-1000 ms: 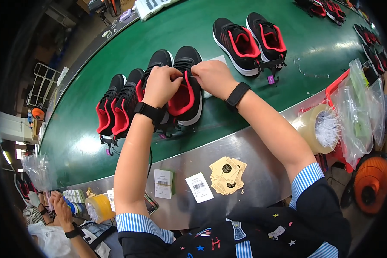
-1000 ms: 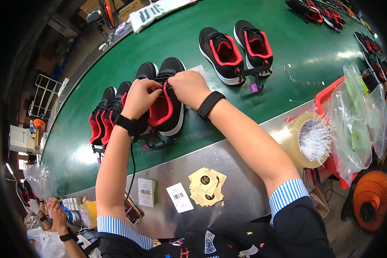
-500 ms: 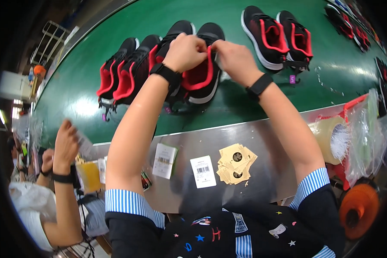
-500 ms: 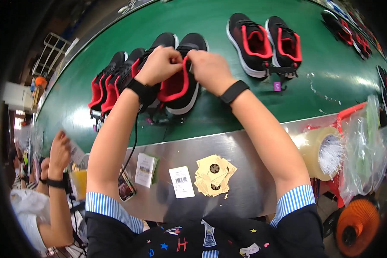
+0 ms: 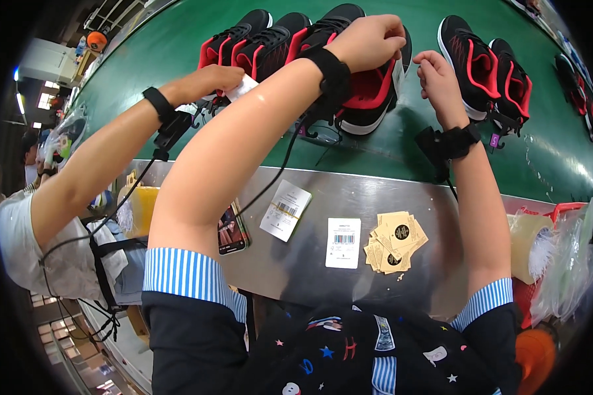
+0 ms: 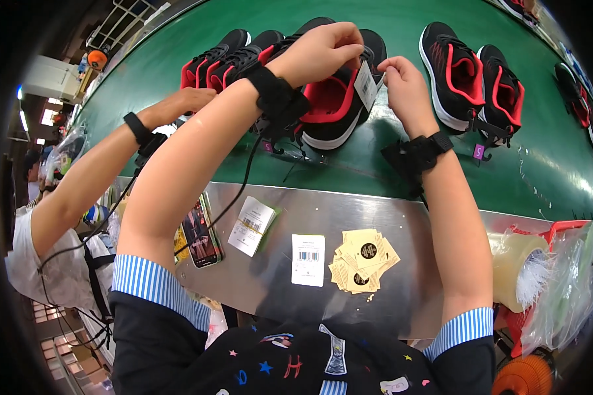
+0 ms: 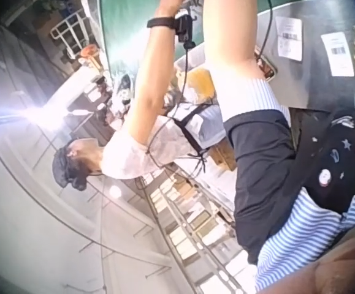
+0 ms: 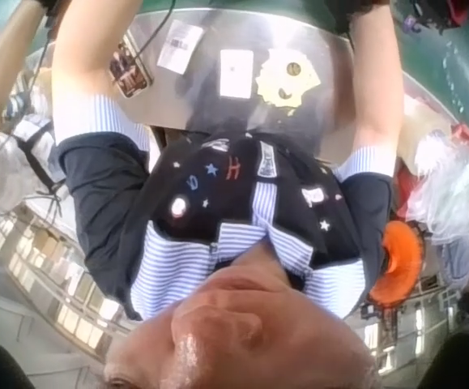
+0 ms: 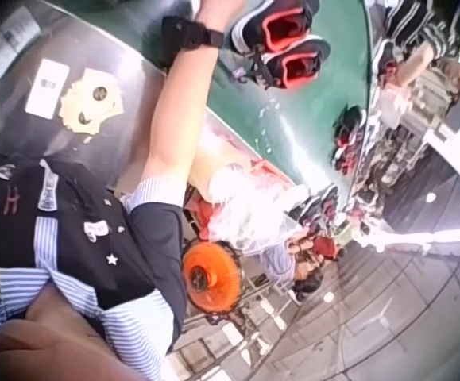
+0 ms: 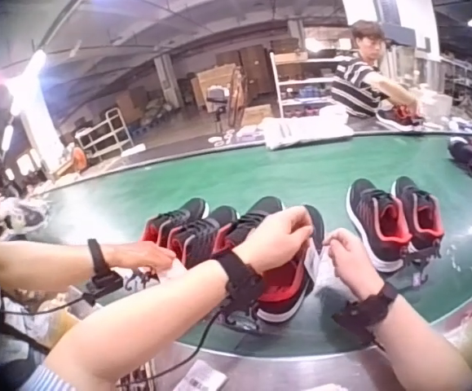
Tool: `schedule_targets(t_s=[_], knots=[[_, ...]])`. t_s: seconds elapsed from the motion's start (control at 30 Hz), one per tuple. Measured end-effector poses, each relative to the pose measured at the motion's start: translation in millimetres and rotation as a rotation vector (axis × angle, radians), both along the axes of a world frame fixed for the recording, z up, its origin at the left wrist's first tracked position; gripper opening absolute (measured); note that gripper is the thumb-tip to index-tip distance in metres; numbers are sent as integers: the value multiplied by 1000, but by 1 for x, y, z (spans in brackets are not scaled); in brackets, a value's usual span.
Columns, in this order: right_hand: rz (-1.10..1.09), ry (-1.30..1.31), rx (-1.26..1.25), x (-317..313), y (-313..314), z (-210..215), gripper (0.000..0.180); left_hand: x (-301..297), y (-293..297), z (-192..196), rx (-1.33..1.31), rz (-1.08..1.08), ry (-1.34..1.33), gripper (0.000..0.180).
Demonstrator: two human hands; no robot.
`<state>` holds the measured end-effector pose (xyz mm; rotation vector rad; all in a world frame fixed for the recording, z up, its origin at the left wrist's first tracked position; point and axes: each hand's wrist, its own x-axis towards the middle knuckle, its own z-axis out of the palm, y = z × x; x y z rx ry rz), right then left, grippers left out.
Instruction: The recorder laces black and red sneakers on an assembly line and attaches circular labels.
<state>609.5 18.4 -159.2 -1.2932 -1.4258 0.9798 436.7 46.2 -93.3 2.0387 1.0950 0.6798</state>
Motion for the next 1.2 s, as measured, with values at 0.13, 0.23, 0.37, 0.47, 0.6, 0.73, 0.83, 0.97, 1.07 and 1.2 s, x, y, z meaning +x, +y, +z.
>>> schedule_targets(t_s=[0.13, 0.23, 0.37, 0.47, 0.6, 0.73, 0.83, 0.97, 1.07, 1.2], knots=[[87, 26, -117, -2, -5, 6, 17, -4, -4, -5, 183, 19, 119, 20], [122, -262, -23, 0, -7, 5, 16, -5, -6, -2, 146, -13, 177, 19], [132, -72, 34, 3, -3, 1, 20, -4, -10, -2, 171, 10, 154, 19], [86, 18, 211, -8, -4, 7, 21, -2, -9, -3, 161, -201, 157, 19], [3, -68, 248, -23, -8, 12, 27, -6, -4, -7, 61, -170, 155, 19], [278, 196, -360, -14, -14, 29, 29, -18, -7, -6, 17, -114, 133, 19], [326, 495, -375, -2, -11, 26, 25, -18, -9, -6, 14, -146, 104, 19], [336, 496, -285, -5, -6, 26, 18, -22, -13, -3, 81, -160, 202, 19], [342, 554, -291, -10, -7, 29, 17, -25, -16, -3, 193, -81, 212, 18], [322, 522, -265, -17, -11, 31, 17, -28, -26, 5, 391, 110, 172, 16]])
